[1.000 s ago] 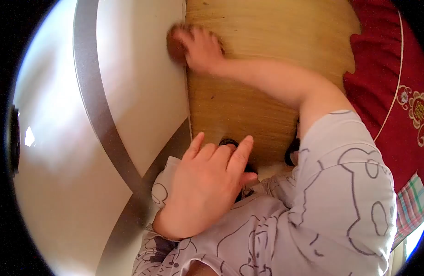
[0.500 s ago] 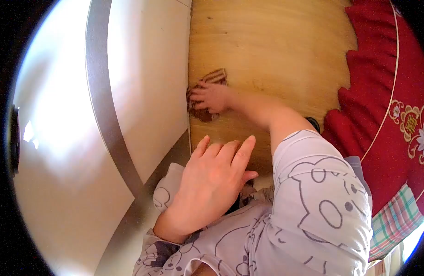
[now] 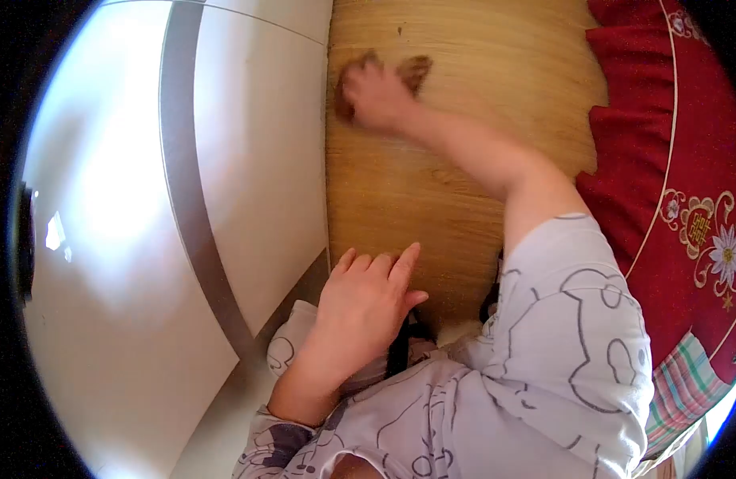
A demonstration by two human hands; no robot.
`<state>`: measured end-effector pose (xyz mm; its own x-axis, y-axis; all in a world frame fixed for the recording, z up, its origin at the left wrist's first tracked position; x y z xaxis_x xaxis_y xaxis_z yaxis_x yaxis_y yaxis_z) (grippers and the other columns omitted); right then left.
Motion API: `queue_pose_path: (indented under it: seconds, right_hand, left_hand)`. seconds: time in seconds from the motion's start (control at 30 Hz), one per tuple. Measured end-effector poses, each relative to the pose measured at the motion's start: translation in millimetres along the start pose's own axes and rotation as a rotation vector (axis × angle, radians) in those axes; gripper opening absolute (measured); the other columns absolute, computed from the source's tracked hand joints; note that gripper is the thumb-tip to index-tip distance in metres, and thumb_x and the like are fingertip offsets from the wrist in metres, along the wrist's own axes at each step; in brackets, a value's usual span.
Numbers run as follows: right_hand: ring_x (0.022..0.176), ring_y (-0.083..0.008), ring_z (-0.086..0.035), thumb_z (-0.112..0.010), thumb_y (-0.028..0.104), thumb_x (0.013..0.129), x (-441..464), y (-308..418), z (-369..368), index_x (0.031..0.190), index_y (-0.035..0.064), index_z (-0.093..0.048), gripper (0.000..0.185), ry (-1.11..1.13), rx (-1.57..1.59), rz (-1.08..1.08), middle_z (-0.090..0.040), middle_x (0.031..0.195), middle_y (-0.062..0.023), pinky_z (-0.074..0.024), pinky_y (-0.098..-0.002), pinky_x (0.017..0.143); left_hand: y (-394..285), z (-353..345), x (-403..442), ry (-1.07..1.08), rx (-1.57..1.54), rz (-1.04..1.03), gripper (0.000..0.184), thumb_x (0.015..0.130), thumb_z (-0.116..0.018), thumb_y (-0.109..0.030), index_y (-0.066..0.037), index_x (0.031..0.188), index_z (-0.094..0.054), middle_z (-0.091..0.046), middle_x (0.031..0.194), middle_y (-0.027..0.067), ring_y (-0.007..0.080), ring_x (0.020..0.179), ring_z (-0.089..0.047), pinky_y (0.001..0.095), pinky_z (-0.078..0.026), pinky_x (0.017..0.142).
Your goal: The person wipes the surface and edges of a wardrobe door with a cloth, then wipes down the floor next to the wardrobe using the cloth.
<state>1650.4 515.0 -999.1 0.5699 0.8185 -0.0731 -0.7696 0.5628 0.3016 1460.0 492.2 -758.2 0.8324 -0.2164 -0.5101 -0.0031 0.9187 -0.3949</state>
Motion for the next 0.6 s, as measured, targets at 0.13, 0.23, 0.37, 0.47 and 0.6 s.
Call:
queue_pose_path:
  seconds: [0.13, 0.23, 0.37, 0.47, 0.6]
  right_hand:
    - [0.122, -0.0295, -0.041, -0.061, 0.03, 0.08, -99.7, 54.9, -60.0, 0.12, 0.0178, -0.06, 0.042, 0.07, 0.092, 0.472, -0.039, 0.14, -0.0072, -0.0352, -0.0532, 0.097]
    - [0.141, -0.025, -0.02, -0.058, 0.037, 0.084, -77.0, 40.5, -43.9, 0.132, 0.0267, -0.05, 0.05, 0.275, 0.042, 0.549, -0.023, 0.152, -0.0036, -0.0189, -0.0561, 0.111]
    - [0.138, -0.0263, -0.024, -0.055, 0.031, 0.087, -9.8, -25.6, -14.0, 0.136, 0.0281, -0.044, 0.051, -0.008, -0.085, 0.095, -0.025, 0.152, -0.004, -0.0249, -0.0526, 0.108]
    - [0.136, -0.0287, -0.027, -0.053, 0.026, 0.089, 8.0, -55.8, -7.4, 0.137, 0.0264, -0.044, 0.049, -0.085, -0.033, -0.124, -0.027, 0.151, -0.0057, -0.0302, -0.0516, 0.103]
    - [0.121, -0.0326, -0.041, -0.054, 0.023, 0.088, -18.1, -40.0, -40.2, 0.134, 0.0205, -0.047, 0.046, -0.164, 0.214, -0.192, -0.034, 0.144, -0.0119, -0.0382, -0.046, 0.095]
  left_hand:
    - [-5.4, 0.7, 2.9, 0.018, -0.014, -0.021, 0.05, 0.084, -0.062, -0.03, -0.004, 0.126, -0.051, -0.06, 0.092, 0.0117, 0.0284, 0.088, -0.059, 0.0471, -0.045, 0.09]
    - [-8.3, 1.9, 8.1, 0.031, -0.008, -0.022, 0.051, 0.084, -0.062, -0.031, -0.004, 0.126, -0.051, -0.06, 0.092, 0.0121, 0.0284, 0.088, -0.059, 0.0472, -0.045, 0.09]
    - [-5.9, 2.4, 11.7, 0.017, 0.001, -0.021, 0.051, 0.085, -0.062, -0.032, -0.004, 0.127, -0.051, -0.061, 0.092, 0.0124, 0.0287, 0.089, -0.06, 0.0467, -0.045, 0.09]
    - [3.6, -10.2, 11.7, 0.004, 0.016, 0.02, 0.051, 0.085, -0.062, -0.031, -0.005, 0.126, -0.051, -0.061, 0.093, 0.0124, 0.0291, 0.09, -0.06, 0.0461, -0.045, 0.09]
    - [8.6, -10.5, 11.7, -0.042, 0.061, 0.074, 0.049, 0.085, -0.061, -0.031, -0.005, 0.126, -0.052, -0.062, 0.095, 0.0121, 0.0292, 0.092, -0.059, 0.0458, -0.045, 0.091]
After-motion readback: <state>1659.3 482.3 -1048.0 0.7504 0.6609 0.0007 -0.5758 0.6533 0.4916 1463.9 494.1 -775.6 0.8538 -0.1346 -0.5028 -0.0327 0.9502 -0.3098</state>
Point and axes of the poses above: each hand's wrist, its own x-axis towards the middle knuckle, its own z-axis out of the back of the hand, y = z × x, the point moved 2 cm from there along x, towards the middle knuckle
